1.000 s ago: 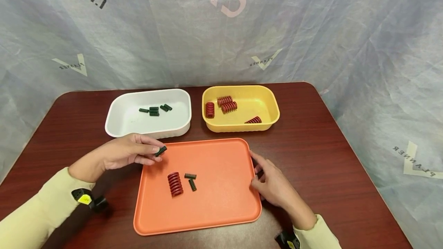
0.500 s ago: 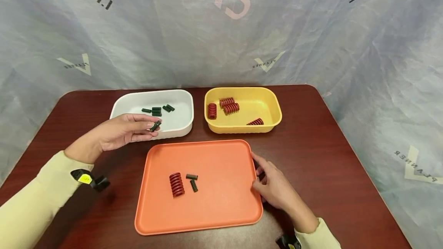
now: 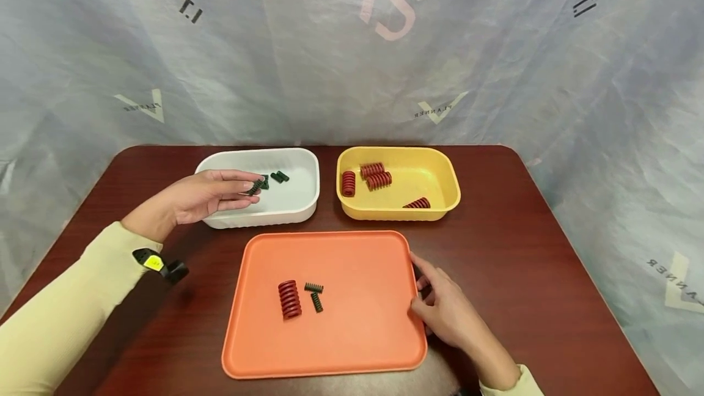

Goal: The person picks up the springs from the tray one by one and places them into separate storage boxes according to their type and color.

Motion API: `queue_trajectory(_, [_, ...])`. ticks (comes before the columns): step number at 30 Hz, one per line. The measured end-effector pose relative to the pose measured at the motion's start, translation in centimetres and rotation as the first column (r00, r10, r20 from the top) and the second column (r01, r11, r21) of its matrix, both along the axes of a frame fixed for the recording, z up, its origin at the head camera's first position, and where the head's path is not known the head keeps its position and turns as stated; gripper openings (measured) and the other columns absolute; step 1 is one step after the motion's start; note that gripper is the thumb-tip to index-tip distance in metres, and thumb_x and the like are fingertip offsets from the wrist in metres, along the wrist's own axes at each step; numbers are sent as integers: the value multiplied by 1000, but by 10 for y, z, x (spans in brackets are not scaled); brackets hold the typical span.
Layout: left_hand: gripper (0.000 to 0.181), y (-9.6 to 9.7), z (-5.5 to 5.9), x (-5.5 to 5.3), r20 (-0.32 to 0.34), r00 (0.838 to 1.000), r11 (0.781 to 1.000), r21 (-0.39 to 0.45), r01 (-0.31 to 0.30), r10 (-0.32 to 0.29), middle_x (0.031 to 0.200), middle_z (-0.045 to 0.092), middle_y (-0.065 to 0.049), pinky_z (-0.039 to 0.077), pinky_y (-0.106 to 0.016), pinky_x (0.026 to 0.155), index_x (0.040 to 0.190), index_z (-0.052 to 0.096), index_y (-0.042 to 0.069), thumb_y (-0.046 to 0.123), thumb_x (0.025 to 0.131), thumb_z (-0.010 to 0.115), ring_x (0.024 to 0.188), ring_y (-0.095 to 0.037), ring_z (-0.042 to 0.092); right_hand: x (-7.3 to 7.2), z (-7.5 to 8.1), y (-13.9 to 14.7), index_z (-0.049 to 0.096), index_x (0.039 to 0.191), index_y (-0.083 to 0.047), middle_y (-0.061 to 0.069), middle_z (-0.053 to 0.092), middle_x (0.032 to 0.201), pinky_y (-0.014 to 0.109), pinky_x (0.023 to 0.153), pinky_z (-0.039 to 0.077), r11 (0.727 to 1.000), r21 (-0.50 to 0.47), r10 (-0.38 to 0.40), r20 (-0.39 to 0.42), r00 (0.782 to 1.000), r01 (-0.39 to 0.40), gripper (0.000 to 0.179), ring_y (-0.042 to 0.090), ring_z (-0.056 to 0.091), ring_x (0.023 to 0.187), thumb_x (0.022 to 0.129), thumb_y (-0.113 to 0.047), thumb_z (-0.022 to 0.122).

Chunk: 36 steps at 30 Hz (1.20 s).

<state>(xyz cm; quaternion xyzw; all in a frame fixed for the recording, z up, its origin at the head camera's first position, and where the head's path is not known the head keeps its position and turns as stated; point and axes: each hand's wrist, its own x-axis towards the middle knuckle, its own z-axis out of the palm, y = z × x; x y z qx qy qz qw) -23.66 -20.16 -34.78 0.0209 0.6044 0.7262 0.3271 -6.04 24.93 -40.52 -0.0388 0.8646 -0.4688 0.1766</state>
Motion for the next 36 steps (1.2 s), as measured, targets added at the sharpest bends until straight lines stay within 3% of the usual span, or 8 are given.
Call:
queue_trajectory(5, [50,2,-1,-9,9,1000,999,-43,6,-6,126,64,-12,50,-41,104,153,37,-11,-1,106,53,108,-22,72,4,0,2,34,161,-16,16,52,106,36,44,58,1000,2,-11,17,1000,11,77,19,63,67,93,3,66])
queue_trajectory(16, [47,8,-11,-29,55,998,994,-112,0,7,136,60,-17,53,-39,103,151,45,-5,1,106,56,109,-22,71,12,0,5,33,161,-14,16,52,106,36,44,58,999,-12,-36,35,999,36,79,18,63,65,91,5,66])
queue_trajectory(24, [46,8,-12,-40,83,997,983,-180,23,-8,149,46,-27,52,-36,103,152,43,-6,1,107,52,106,-22,72,11,0,6,32,161,-13,17,51,106,37,44,58,999,-27,-23,41,999,24,79,17,62,66,92,4,65])
queue_trajectory(36, [46,-2,-17,-57,147,987,961,-278,-14,57,141,53,-24,55,-33,100,150,47,-7,-2,105,57,104,-24,72,5,0,0,32,161,-10,17,51,106,37,44,58,999,-52,4,12,1000,-4,79,16,63,66,91,4,65])
